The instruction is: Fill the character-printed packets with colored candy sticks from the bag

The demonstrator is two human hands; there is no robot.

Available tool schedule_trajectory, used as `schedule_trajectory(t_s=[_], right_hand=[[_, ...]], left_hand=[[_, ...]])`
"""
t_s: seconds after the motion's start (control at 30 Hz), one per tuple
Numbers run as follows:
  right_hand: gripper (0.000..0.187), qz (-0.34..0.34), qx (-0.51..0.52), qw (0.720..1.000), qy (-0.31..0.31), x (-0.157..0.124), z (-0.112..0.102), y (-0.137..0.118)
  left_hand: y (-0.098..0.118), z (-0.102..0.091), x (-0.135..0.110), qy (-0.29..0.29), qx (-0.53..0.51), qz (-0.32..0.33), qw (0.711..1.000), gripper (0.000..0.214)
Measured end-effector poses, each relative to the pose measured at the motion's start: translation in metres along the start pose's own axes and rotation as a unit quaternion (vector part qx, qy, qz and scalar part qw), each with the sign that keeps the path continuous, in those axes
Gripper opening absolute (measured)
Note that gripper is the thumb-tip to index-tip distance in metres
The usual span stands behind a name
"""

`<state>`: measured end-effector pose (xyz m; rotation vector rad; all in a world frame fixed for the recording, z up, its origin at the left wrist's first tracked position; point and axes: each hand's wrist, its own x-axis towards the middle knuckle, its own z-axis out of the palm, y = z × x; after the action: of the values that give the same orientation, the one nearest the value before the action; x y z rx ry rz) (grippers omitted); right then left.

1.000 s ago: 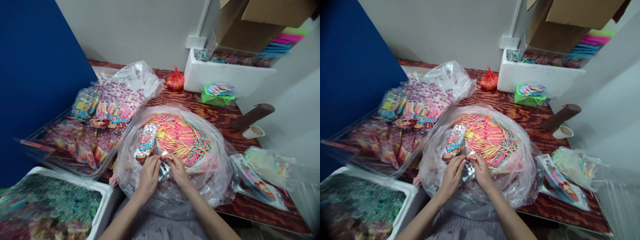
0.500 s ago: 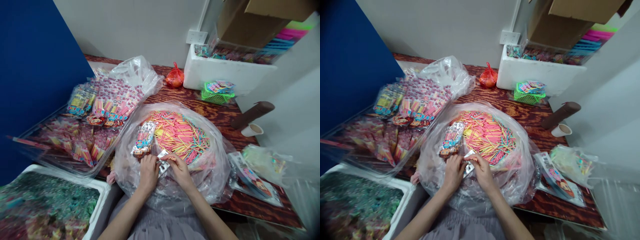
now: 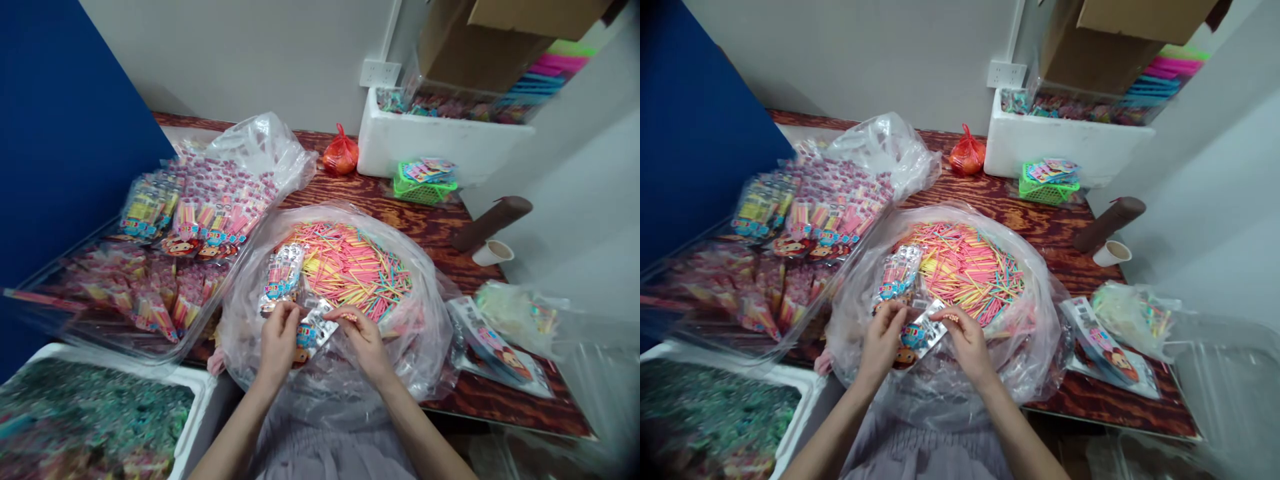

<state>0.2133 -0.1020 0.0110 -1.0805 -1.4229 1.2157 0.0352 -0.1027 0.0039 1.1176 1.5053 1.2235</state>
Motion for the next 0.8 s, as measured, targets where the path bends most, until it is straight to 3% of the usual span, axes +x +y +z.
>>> schedule_trajectory(t_s=[0.1,0.17,0.33,0.5,0.67,0.8], right_hand=[[0.017,0.003,-0.004,1.0,0.001,-0.001,0.001,-0.001],[0.017,0.006,-0.005,1.0,-0.003,-0.001,0.002,-0.002],[0.019,0.015,-0.007,1.0,-0.006,-0.003,0.003,-0.001],[0.016,0.041,0.038,0.998,0.041,0.001,0.0,0.005],[0.014,0.055,0.227,0.963,0.137,0.031,-0.007,-0.008],[0.017,0.082,0.348,0.929,0.092,0.056,-0.009,-0.031]], left_hand=[[0.001,0.001,0.007,0.037,-0.191,-0.099,0.976,0.029],[0.0,0.003,0.009,0.053,-0.235,-0.126,0.962,0.036],[-0.001,0.005,0.004,0.061,-0.163,-0.079,0.982,0.034],[-0.005,0.001,0.0,-0.038,-0.056,-0.022,0.997,0.03],[0.001,0.005,-0.003,-0.086,-0.03,0.033,0.995,0.025],[0.017,0.013,-0.005,-0.095,-0.048,0.054,0.993,0.023]])
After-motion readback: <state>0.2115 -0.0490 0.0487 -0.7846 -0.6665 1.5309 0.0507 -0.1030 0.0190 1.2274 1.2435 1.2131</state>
